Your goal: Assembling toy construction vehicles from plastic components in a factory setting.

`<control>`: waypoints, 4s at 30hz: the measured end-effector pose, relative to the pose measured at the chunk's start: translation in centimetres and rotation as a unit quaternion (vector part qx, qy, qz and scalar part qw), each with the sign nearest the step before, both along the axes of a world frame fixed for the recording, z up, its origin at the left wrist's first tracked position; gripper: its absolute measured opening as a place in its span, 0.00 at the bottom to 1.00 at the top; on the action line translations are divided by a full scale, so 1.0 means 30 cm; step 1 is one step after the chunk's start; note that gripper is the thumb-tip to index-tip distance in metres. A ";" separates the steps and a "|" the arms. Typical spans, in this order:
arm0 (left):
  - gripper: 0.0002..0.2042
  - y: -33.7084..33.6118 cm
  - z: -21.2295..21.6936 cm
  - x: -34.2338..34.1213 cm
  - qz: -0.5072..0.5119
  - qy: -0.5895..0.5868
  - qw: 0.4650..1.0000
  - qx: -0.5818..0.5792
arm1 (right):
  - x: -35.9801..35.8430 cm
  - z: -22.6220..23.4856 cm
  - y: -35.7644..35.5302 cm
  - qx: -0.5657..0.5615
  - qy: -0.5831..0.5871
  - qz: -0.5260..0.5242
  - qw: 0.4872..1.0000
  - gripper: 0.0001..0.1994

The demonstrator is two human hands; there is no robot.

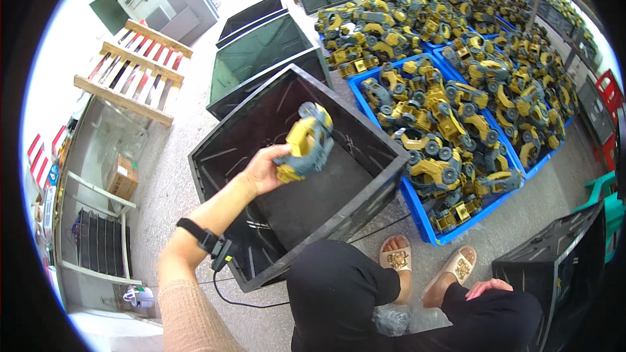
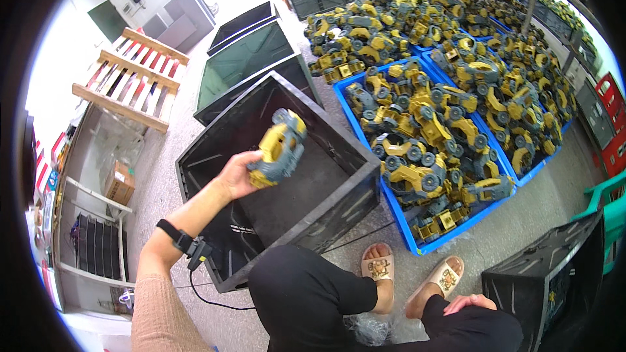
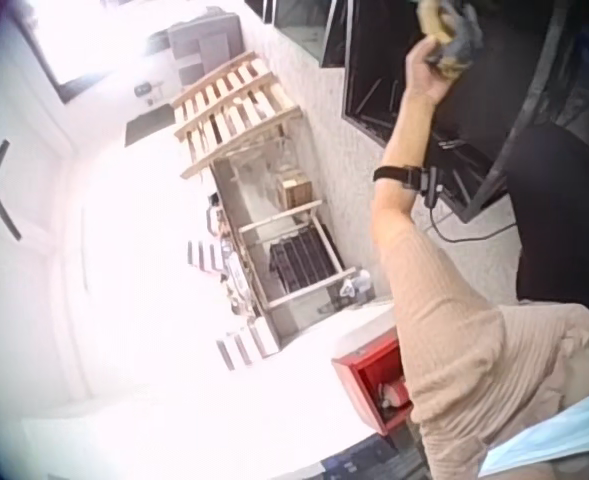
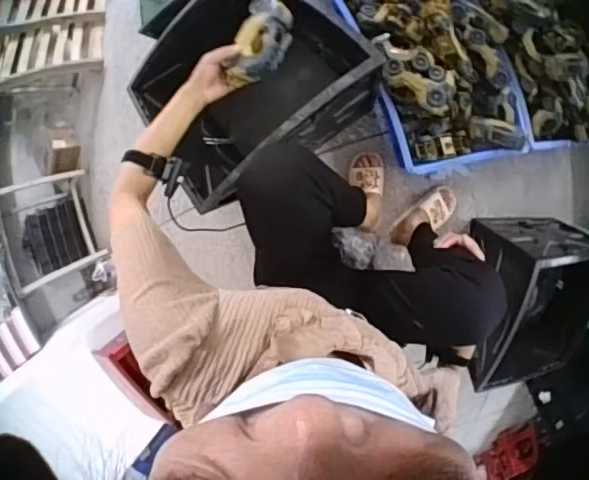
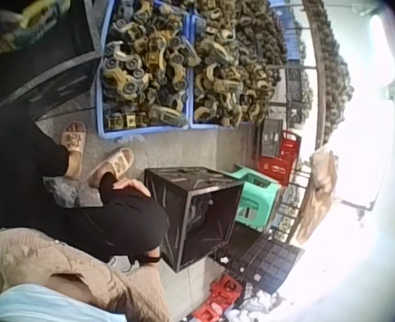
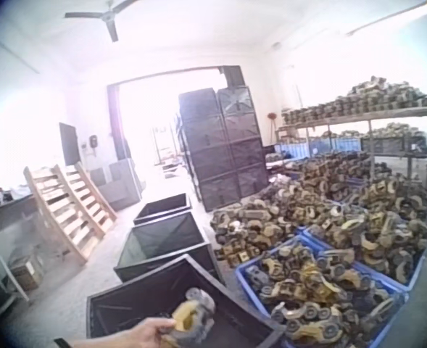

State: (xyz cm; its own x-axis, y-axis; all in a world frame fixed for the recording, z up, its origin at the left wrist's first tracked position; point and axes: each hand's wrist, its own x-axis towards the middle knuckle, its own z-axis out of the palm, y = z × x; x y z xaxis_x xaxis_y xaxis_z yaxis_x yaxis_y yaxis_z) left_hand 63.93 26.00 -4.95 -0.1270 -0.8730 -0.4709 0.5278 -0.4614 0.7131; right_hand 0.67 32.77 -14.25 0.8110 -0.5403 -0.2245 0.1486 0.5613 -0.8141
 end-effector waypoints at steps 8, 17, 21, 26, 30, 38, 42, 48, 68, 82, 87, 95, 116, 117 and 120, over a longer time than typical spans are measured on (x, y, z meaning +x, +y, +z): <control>0.19 -0.067 -0.414 0.040 -0.074 -0.009 0.981 0.181 | -0.131 -0.089 0.027 -0.049 -0.038 -0.053 0.997 0.33; 0.21 -0.078 -0.504 0.011 -0.162 -0.034 0.966 0.200 | -0.133 -0.089 0.039 -0.069 -0.048 -0.089 0.993 0.31; 0.23 -0.049 -0.313 0.047 -0.157 0.005 0.977 0.144 | -0.088 -0.066 -0.065 -0.051 -0.063 0.022 0.996 0.26; 0.33 0.049 -0.108 -0.027 -0.057 0.075 0.996 0.006 | -0.045 -0.026 -0.076 -0.020 -0.011 0.048 0.999 0.24; 0.35 0.107 0.098 -0.272 -0.091 0.142 0.980 -0.105 | 0.045 0.098 -0.013 0.083 0.058 -0.012 0.995 0.23; 0.23 0.239 0.123 -0.457 -0.096 0.087 0.991 -0.037 | 0.234 0.266 0.045 0.166 0.150 -0.158 0.962 0.23; 0.28 0.284 0.082 -0.442 -0.096 -0.084 0.983 -0.132 | 0.258 0.243 0.032 0.135 0.141 -0.126 0.973 0.22; 0.28 0.382 0.118 -0.405 -0.038 -0.078 0.993 -0.075 | 0.214 0.116 0.022 0.087 0.119 -0.071 0.987 0.22; 0.38 0.200 -0.170 -0.806 -0.146 0.192 0.944 -0.223 | 0.025 -0.179 0.140 -0.035 0.052 -0.017 0.998 0.21; 0.25 0.301 -0.035 -1.020 -0.230 0.018 0.955 0.186 | -0.066 -0.283 0.327 -0.046 0.075 -0.063 0.994 0.21; 0.29 0.189 -0.183 -1.024 -0.279 0.106 0.926 0.231 | -0.053 -0.361 0.262 -0.080 0.132 -0.057 0.986 0.21; 0.35 0.045 -0.224 -1.067 -0.264 0.030 0.964 -0.014 | -0.233 0.356 0.088 -0.193 0.273 -0.253 0.908 0.16; 0.42 -0.190 -0.228 -1.078 -0.322 -0.052 0.943 -0.071 | -0.907 0.145 0.148 0.121 0.673 -0.357 0.636 0.18; 0.42 -0.208 -0.219 -1.100 -0.344 -0.070 0.930 -0.107 | -0.912 0.190 0.193 0.106 0.576 -0.479 0.654 0.15; 0.41 -0.209 -0.214 -1.061 -0.311 -0.066 0.945 -0.079 | -0.886 0.376 0.199 0.013 0.523 -0.594 0.611 0.10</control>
